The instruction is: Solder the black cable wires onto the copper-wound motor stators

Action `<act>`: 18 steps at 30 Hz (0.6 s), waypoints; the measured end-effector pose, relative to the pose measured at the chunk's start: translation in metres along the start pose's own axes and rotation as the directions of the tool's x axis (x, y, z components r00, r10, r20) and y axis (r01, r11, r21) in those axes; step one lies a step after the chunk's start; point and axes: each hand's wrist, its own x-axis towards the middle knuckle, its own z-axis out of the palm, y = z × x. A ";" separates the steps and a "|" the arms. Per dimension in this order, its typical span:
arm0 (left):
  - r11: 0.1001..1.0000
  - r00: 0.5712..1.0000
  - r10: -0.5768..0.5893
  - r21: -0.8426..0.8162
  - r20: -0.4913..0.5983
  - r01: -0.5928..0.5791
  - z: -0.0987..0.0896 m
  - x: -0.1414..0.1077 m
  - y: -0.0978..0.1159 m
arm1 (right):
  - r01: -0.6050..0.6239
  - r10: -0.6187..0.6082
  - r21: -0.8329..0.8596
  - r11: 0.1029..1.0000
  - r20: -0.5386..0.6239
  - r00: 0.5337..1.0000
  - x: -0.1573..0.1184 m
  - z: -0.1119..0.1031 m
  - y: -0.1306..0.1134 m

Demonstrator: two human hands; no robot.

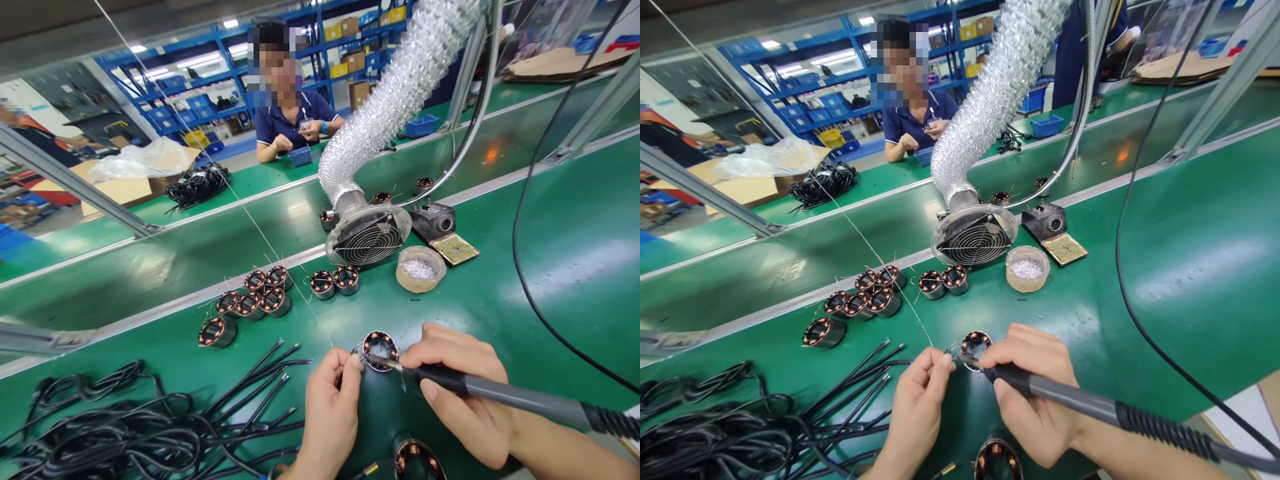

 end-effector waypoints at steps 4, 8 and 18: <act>1.000 1.000 -0.008 -0.008 -0.001 0.008 0.000 -0.001 0.000 | 0.048 -0.047 -0.013 0.999 0.033 0.998 -0.001 0.001 -0.002; 1.000 1.000 -0.016 -0.021 -0.003 0.016 0.000 0.000 0.000 | 0.064 -0.064 -0.006 0.998 -0.009 0.998 -0.002 -0.002 -0.001; 0.999 0.999 -0.028 -0.031 -0.020 0.027 -0.001 -0.001 0.001 | 0.062 -0.062 -0.008 0.998 -0.008 0.998 -0.001 -0.001 -0.001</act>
